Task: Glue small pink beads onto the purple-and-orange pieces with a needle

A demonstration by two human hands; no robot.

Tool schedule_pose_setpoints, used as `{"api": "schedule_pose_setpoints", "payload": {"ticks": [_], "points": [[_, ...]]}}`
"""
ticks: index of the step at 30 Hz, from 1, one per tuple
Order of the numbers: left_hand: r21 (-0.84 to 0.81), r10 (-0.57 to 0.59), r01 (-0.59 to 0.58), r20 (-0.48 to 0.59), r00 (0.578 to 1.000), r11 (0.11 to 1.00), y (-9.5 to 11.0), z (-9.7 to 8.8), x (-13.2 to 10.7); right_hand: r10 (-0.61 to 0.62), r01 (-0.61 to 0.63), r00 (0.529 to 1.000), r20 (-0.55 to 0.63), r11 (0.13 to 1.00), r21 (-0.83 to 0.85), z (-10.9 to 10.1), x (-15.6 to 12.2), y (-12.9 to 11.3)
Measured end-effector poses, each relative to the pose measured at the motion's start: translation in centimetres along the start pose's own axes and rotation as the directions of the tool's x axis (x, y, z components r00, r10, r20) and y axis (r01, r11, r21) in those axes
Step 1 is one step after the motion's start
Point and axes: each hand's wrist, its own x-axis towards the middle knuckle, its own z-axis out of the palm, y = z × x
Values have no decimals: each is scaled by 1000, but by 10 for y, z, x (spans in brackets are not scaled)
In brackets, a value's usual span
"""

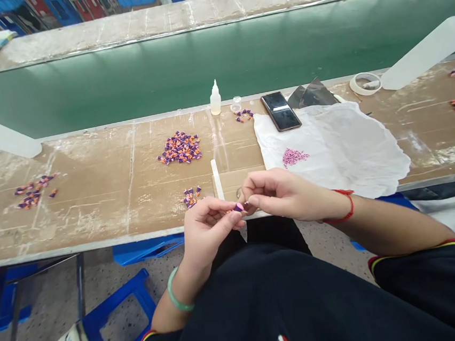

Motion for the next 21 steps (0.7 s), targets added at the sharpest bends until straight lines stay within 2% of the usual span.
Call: {"api": "schedule_pose_setpoints", "payload": {"ticks": [11,21], "points": [[137,-4,8,-34,999,990,3,7,-4,-162,156,986,-38,980,-121,-1,-7,-2],[95,25,-22,-22,999,995,5,11,-4,-230,217,972,-57,960,-175,0,-8,-4]]}}
